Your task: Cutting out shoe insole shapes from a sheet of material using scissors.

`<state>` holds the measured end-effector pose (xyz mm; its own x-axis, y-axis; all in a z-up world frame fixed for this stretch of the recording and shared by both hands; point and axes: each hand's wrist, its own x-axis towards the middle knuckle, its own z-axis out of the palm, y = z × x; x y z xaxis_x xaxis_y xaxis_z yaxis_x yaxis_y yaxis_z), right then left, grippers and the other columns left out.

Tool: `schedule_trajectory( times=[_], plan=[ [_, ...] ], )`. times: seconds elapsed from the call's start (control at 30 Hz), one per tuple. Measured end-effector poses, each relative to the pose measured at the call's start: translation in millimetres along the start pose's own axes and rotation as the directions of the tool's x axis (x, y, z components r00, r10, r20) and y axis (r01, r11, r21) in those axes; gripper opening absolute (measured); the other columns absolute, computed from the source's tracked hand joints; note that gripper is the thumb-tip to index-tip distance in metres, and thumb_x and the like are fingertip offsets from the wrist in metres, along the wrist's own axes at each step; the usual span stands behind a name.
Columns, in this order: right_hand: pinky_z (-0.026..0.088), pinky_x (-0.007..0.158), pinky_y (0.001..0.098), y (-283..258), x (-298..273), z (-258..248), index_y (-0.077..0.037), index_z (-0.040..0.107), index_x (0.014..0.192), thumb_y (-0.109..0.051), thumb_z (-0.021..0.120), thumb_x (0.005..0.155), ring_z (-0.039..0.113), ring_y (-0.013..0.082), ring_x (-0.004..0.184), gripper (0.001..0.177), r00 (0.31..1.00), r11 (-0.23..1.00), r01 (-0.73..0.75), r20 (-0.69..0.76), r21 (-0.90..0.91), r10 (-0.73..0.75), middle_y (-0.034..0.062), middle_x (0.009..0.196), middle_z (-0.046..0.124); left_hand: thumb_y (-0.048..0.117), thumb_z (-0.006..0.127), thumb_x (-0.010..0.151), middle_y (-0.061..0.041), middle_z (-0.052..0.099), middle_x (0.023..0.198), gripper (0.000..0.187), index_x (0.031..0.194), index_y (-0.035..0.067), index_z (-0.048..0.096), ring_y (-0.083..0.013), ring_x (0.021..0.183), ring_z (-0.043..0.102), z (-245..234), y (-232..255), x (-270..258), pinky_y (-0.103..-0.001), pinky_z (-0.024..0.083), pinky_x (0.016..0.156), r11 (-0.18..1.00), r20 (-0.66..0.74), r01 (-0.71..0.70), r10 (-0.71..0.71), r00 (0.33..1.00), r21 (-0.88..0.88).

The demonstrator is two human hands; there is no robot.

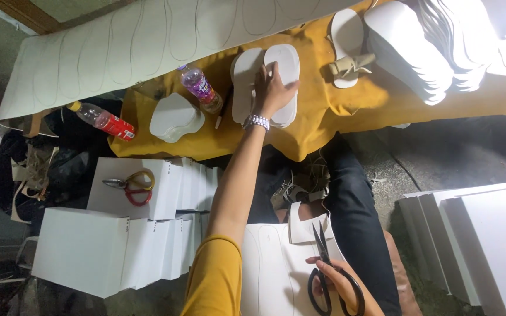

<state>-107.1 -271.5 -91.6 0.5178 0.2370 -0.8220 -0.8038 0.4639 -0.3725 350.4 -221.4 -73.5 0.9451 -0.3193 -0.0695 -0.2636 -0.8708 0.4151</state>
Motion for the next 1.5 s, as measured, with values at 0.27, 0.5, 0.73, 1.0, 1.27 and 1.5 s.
schedule_trajectory(
  times=[0.27,0.5,0.73,1.0,1.27,1.5],
  plan=[
    [0.052,0.062,0.0402,3,1,-2,0.01,0.073,0.121,-0.02,0.061,0.099,0.06,0.0317,0.065,0.039,0.999,0.997,0.031,-0.015,0.076,-0.03,0.0168,0.071,0.048,-0.006,0.056,0.083,-0.026,0.035,0.158,0.101,0.163,0.012,-0.002,-0.0303,0.086,0.068,61,6,19,-0.032,0.058,0.058,0.751,-0.036,0.032,-0.074,0.997,-0.66],
    [0.047,0.053,0.0408,9,-1,-4,0.011,0.071,0.126,-0.024,0.057,0.098,0.062,0.0331,0.06,0.047,0.995,0.994,0.093,0.024,0.058,-0.094,0.024,0.063,0.059,0.058,0.091,0.078,-0.032,0.031,0.16,0.128,0.161,0.003,0.009,-0.0494,0.145,0.037,35,2,-32,-0.059,0.032,0.119,0.994,-0.367,-0.094,0.106,0.924,0.051],
    [0.055,0.066,0.032,30,7,-17,0.002,0.075,0.097,-0.04,0.041,0.104,0.068,0.0191,0.063,0.055,0.798,0.742,0.603,0.224,-0.292,-0.56,0.0101,0.065,0.072,0.034,0.075,0.097,-0.023,0.04,0.16,0.087,0.159,-0.002,0.025,-0.0411,0.15,0.041,75,-50,-270,-0.05,0.033,0.127,0.883,-0.438,-0.446,0.347,0.829,-0.144],
    [0.048,0.061,0.0345,74,46,-58,0.001,0.055,0.141,-0.061,0.042,0.102,0.059,0.0267,0.062,0.074,0.814,0.783,0.54,0.044,0.308,-0.579,0.0155,0.07,0.052,0.052,0.081,0.082,-0.016,0.045,0.155,0.069,0.144,0.028,0.06,-0.0399,0.14,0.049,106,-89,-364,-0.057,0.027,0.121,0.934,0.431,-0.35,0.347,0.833,-0.076],
    [0.049,0.064,0.0354,76,47,-69,-0.003,0.053,0.142,-0.065,0.038,0.102,0.063,0.0258,0.069,0.075,0.822,0.806,0.521,0.09,0.281,-0.563,0.0085,0.074,0.052,0.025,0.085,0.084,-0.03,0.033,0.158,0.071,0.14,-0.003,0.053,-0.0508,0.137,0.05,139,-95,-332,-0.057,0.049,0.108,0.986,-0.072,-0.165,0.165,0.984,-0.001],
    [0.052,0.07,0.0353,69,43,-70,-0.006,0.048,0.145,-0.07,0.034,0.1,0.067,0.0246,0.075,0.08,0.831,0.814,0.483,0.124,0.322,-0.542,0.0079,0.081,0.056,0.038,0.084,0.082,-0.024,0.038,0.158,0.078,0.143,0.0,0.055,-0.0487,0.15,0.03,75,-71,-472,-0.068,0.026,0.12,0.948,-0.005,-0.291,0.293,0.956,-0.132]
  ],
)
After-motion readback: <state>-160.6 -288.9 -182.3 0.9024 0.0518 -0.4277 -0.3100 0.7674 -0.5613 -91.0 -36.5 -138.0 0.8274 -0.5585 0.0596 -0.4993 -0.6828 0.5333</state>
